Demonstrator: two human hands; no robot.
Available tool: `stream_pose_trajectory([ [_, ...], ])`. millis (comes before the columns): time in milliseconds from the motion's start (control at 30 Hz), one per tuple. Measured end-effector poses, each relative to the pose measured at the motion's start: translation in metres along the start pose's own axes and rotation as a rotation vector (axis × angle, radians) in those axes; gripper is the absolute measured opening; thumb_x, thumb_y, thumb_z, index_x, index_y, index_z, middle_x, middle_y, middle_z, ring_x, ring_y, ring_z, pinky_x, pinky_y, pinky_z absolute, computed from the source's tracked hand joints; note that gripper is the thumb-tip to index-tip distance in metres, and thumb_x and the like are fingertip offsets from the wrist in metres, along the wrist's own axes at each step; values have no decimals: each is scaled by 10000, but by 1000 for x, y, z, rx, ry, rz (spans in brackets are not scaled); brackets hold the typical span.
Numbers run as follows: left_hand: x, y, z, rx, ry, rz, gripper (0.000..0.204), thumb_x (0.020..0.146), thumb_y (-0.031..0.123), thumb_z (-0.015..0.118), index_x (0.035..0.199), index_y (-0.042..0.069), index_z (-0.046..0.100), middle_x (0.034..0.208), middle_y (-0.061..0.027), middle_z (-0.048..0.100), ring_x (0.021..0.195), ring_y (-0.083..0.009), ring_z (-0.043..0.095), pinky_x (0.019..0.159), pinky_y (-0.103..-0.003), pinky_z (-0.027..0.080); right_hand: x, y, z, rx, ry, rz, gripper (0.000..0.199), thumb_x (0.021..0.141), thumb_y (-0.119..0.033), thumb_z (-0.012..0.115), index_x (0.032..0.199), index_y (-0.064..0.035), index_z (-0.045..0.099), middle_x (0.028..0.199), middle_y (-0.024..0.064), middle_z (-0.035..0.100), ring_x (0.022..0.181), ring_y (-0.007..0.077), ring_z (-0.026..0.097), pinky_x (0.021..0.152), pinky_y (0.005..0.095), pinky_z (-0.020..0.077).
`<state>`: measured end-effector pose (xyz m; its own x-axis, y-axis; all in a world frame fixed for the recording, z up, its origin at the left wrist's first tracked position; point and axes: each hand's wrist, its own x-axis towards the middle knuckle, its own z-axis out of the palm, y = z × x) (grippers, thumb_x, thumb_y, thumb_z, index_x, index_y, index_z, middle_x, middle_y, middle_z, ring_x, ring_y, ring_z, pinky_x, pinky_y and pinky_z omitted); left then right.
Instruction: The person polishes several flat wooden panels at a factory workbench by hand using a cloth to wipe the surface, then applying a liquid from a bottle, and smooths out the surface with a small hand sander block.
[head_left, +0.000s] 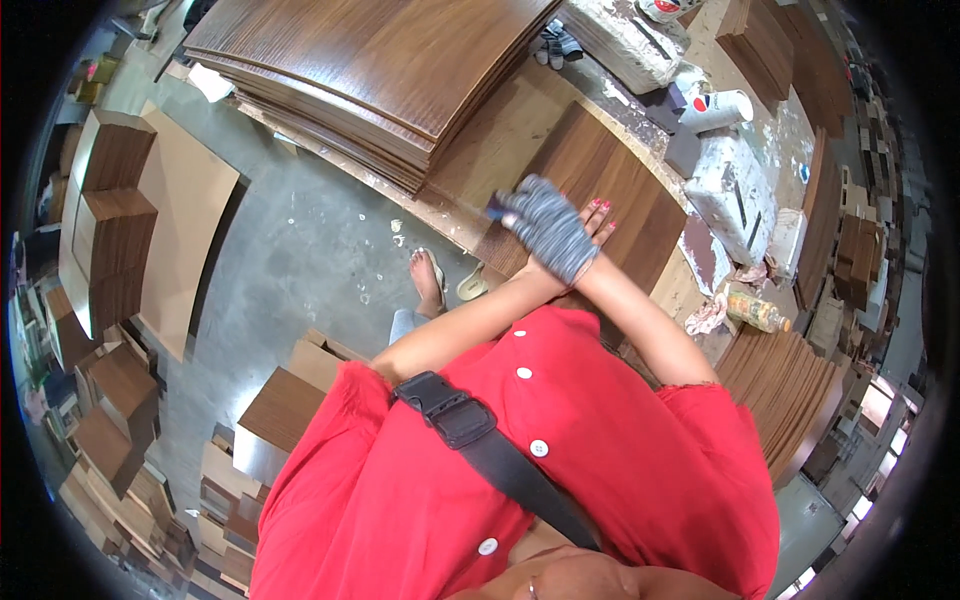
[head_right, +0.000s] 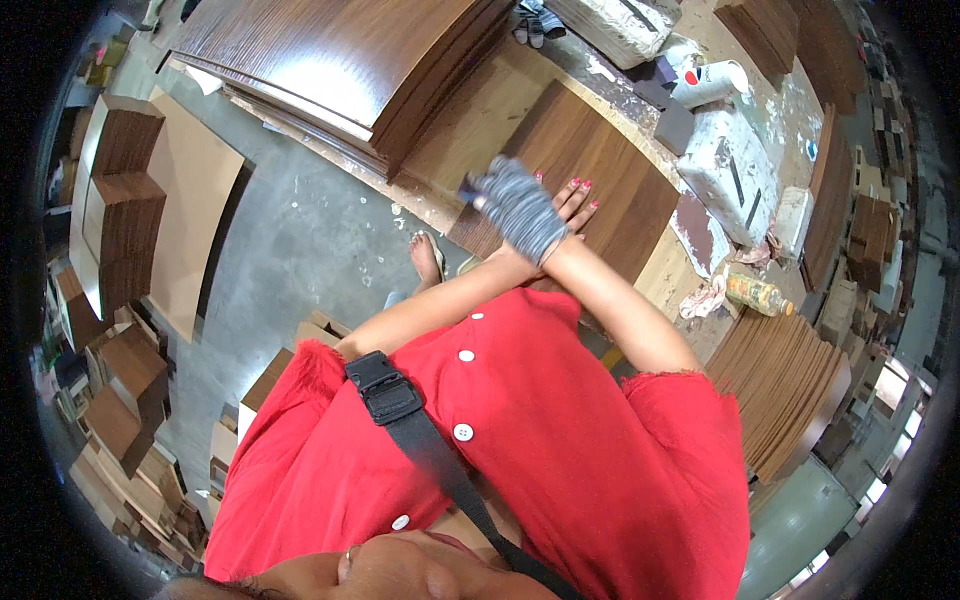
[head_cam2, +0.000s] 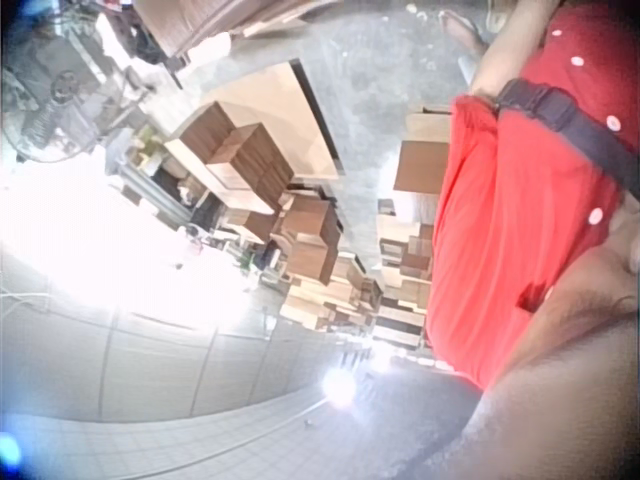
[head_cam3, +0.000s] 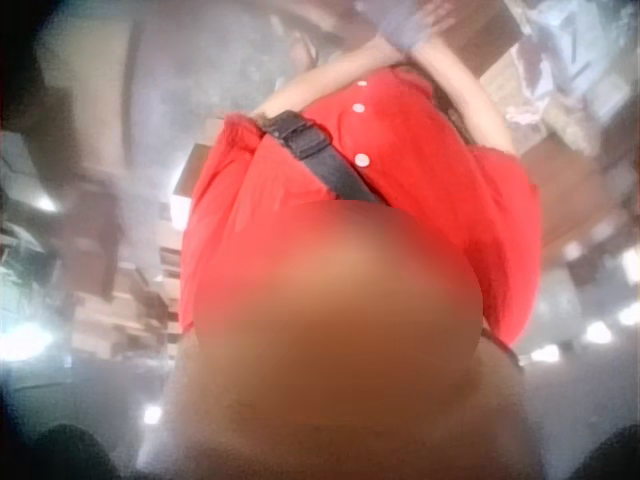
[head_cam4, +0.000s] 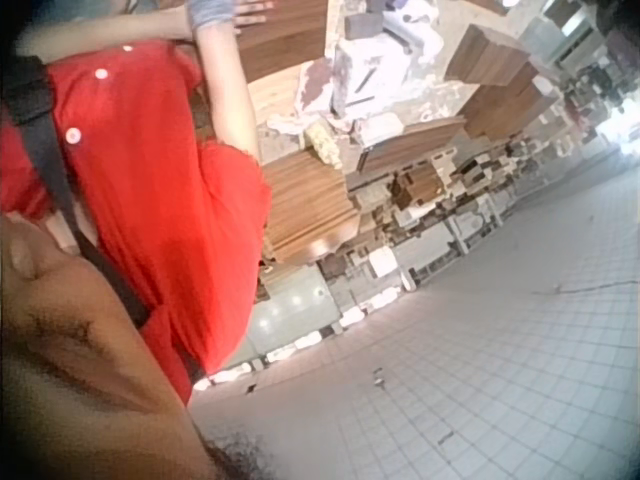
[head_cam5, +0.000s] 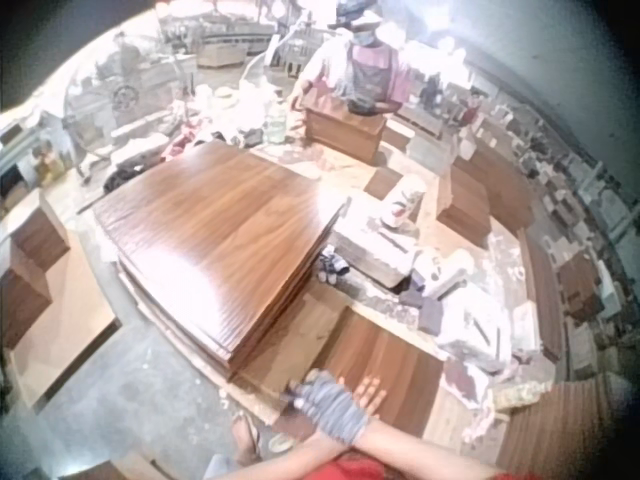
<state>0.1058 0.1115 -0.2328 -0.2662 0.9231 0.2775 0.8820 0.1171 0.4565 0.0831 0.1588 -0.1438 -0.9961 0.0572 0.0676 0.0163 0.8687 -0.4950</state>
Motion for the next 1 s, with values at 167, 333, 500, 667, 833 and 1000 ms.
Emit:
stream_pose_trajectory([
  [167, 5, 9, -33, -75, -424, -78, 620, 1004, 393, 400, 1547, 101, 340, 1614, -162, 314, 1503, -342, 258, 1223, -585, 88, 28, 63, -16, 18, 46, 152, 382, 829, -167, 725, 1190, -53, 678, 1037, 175, 592, 1006, 364, 559, 928, 436, 475],
  [333, 5, 2, -20, -191, -141, -20, 600, 1031, 305, 359, 1572, 63, 275, 1643, -203, 209, 1523, -368, 192, 1242, -529, 109, 19, 21, -8, -16, -127, 102, 373, 852, -182, 706, 1202, -56, 678, 1071, 174, 579, 1045, 367, 556, 968, 436, 467],
  [500, 8, 9, -37, -10, -385, -128, 556, 1004, 424, 465, 1493, 162, 448, 1536, -89, 444, 1463, -290, 347, 1155, -724, 99, 40, 78, -20, -15, 25, 130, 309, 866, -180, 687, 1158, -83, 703, 1096, 182, 587, 1067, 369, 555, 952, 447, 470],
  [667, 10, 13, -36, 36, -137, -73, 522, 1020, 424, 454, 1491, 199, 457, 1556, -52, 400, 1485, -201, 292, 1136, -763, 57, 86, 155, -47, -87, 125, 249, 317, 862, -164, 741, 1161, -62, 720, 1093, 200, 625, 1044, 369, 607, 942, 416, 499],
  [833, 13, 16, -38, 20, -164, -69, 526, 1026, 415, 444, 1511, 212, 431, 1600, -55, 340, 1498, -207, 268, 1143, -753, 48, 96, 196, -51, -154, 252, 276, 406, 851, -307, 778, 1163, -54, 725, 1135, 258, 675, 1075, 376, 651, 971, 414, 503],
  [1000, 12, 10, -36, 24, -171, -83, 529, 1031, 419, 433, 1518, 212, 421, 1606, -54, 330, 1502, -208, 261, 1145, -752, 35, 82, 172, -46, -176, 226, 285, 389, 880, -302, 738, 1179, -56, 705, 1107, 229, 631, 1044, 397, 615, 938, 450, 493],
])
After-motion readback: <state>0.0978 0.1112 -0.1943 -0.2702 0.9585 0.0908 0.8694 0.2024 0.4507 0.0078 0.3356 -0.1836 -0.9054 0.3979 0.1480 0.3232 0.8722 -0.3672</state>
